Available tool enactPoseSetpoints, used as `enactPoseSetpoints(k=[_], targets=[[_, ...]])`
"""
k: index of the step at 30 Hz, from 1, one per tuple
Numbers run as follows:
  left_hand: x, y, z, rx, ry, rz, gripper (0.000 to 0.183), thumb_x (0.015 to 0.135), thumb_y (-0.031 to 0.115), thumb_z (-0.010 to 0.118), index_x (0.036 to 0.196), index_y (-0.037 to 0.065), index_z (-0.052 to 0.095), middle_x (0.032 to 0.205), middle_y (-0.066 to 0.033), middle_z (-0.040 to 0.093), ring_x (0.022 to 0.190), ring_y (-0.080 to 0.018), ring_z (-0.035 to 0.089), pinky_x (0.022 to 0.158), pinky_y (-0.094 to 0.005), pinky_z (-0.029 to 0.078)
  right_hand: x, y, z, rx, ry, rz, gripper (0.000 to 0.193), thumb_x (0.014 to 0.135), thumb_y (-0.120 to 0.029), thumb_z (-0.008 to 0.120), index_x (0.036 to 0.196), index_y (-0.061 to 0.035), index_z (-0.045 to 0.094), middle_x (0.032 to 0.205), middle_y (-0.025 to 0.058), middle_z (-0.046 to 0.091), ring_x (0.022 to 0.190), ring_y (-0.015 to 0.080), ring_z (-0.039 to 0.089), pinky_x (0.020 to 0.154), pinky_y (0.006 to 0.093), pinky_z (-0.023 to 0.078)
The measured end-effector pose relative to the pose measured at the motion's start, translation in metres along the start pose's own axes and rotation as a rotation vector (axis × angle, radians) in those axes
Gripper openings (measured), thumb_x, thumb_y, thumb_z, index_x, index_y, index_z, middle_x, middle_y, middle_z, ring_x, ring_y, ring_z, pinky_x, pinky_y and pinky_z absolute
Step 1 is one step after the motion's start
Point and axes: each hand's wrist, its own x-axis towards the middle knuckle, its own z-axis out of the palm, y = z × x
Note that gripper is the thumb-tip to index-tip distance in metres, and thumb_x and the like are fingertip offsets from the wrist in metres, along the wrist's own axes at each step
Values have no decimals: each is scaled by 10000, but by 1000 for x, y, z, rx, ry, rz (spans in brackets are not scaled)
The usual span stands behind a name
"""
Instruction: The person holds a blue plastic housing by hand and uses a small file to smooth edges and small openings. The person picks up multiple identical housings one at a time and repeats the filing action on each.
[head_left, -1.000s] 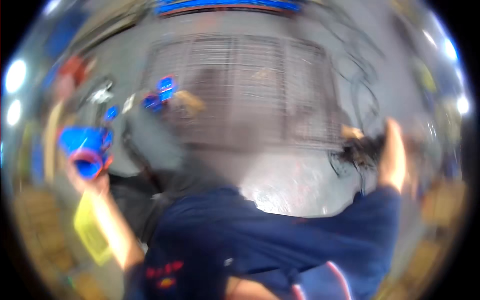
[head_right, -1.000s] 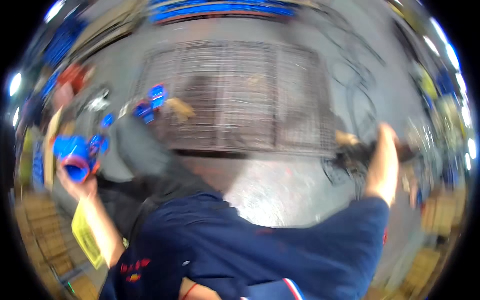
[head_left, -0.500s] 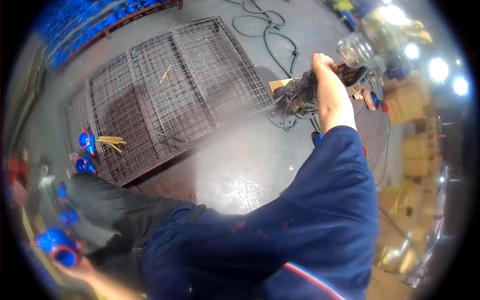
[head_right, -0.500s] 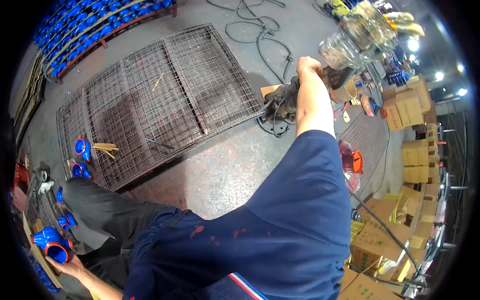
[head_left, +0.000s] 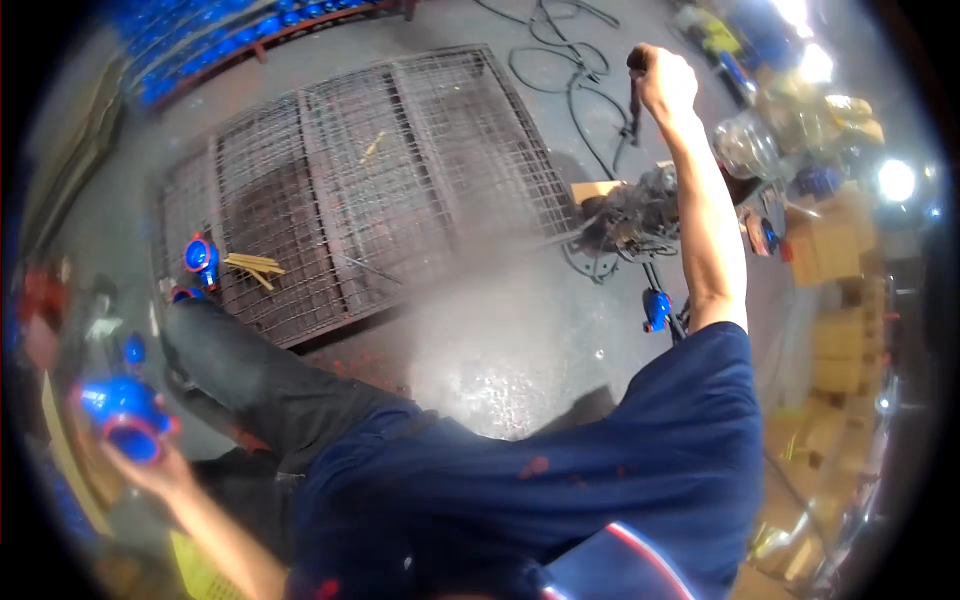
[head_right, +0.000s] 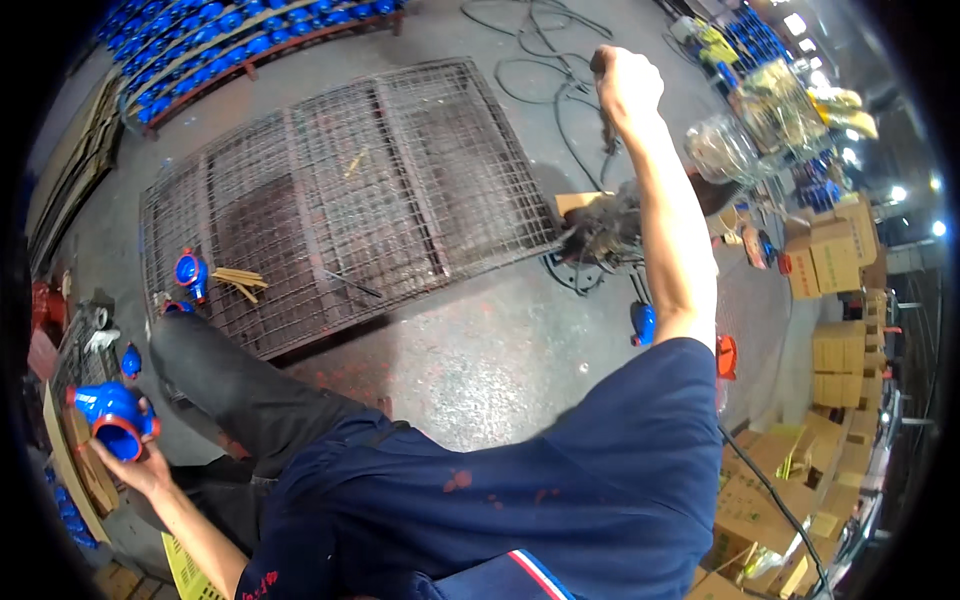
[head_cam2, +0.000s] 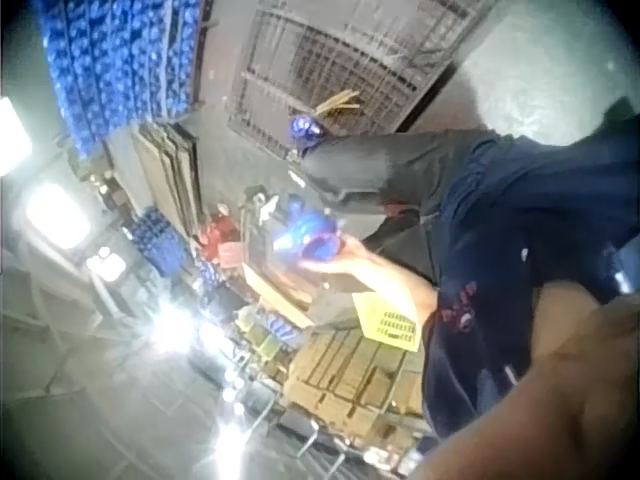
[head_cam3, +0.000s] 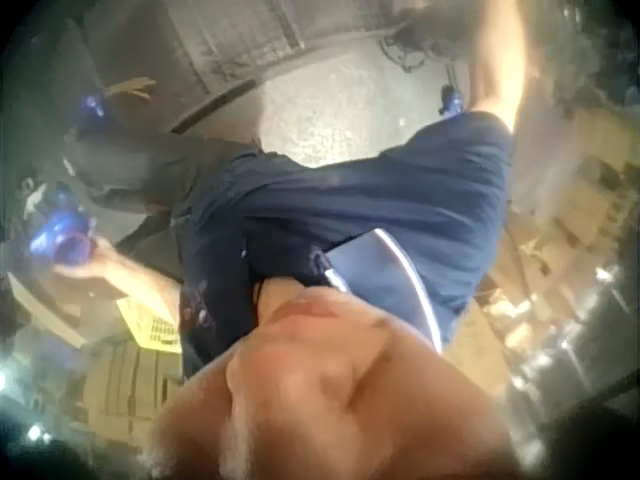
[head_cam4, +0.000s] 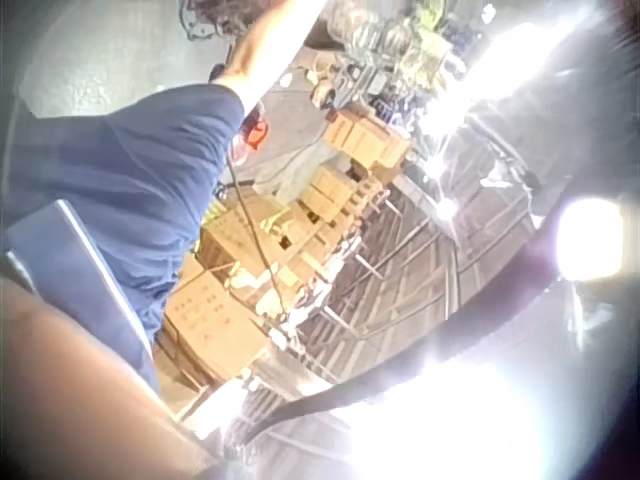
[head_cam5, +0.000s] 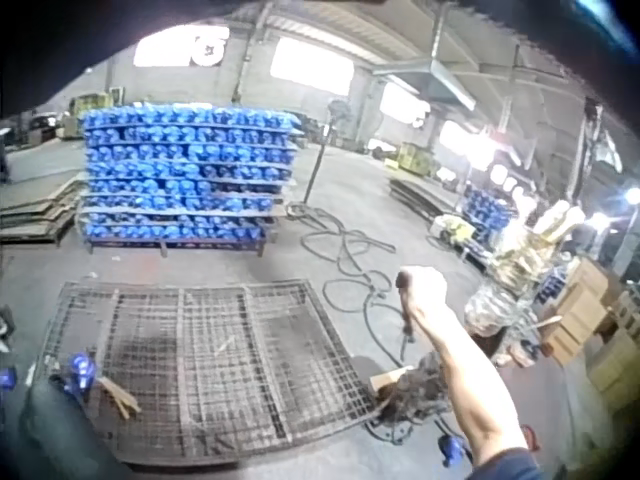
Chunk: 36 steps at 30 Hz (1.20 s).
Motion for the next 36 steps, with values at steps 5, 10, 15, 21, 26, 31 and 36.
enactPoseSetpoints(k=[5, 10, 15, 21, 26, 31, 36], targets=[[-9, -17, 41, -98, -65, -30, 739, 965, 600, 485, 1432, 37, 381, 1250, -213, 603, 988, -384, 673, 729, -425, 588, 33, -86, -30, 1195, 205, 92, 246, 799, -121, 826, 972, 14, 714, 872, 64, 738, 824, 124, 699, 733, 238, 537], [-20, 11, 7, -196, -184, 54, 744, 959, 608, 483, 1465, 77, 357, 1343, -197, 536, 1169, -412, 587, 851, -557, 561, -20, -225, -73, 2122, -154, -67, 504, 815, -98, 784, 1231, 14, 523, 1068, 181, 661, 916, 276, 672, 836, 392, 558], [-23, 22, -27, -262, -9, 52, 789, 953, 619, 469, 1492, 61, 326, 1391, -199, 511, 1233, -406, 554, 916, -585, 525, -137, -420, -105, 2048, -1271, -290, 281, 949, -185, 661, 1145, -45, 515, 716, 29, 581, 602, 124, 548, 537, 252, 387], [-23, 24, -62, -46, 40, 306, 815, 931, 514, 568, 1534, 81, 231, 1412, -185, 475, 1231, -380, 562, 941, -605, 531, -199, -529, -110, 2191, -1714, -399, 279, 985, -200, 627, 1121, -8, 476, 662, 1, 447, 490, 91, 405, 481, 263, 329], [-25, 8, -93, -190, 101, 276, 821, 880, 311, 667, 1526, 24, 249, 1386, -175, 499, 1237, -304, 562, 1000, -499, 502, -225, -567, -131, 1716, -1258, -444, 429, 987, -238, 636, 1348, -77, 468, 718, -45, 499, 537, 24, 398, 480, 208, 273], [-7, -14, -82, -281, 128, 249, 803, 854, 193, 681, 1516, -7, 274, 1378, -156, 516, 1230, -263, 562, 1043, -411, 473, -209, -578, -142, 1625, -1513, -591, 438, 1000, -303, 610, 1345, -56, 501, 703, -26, 506, 528, 33, 416, 490, 202, 312], [-1, -16, -81, -231, 106, 191, 860, 890, 317, 675, 1536, 13, 195, 1395, -216, 492, 1273, -309, 541, 1077, -440, 457, -201, -594, -148, 1543, -1616, -574, 418, 1029, -256, 559, 1369, -20, 493, 798, 13, 570, 540, 46, 478, 483, 204, 372]])
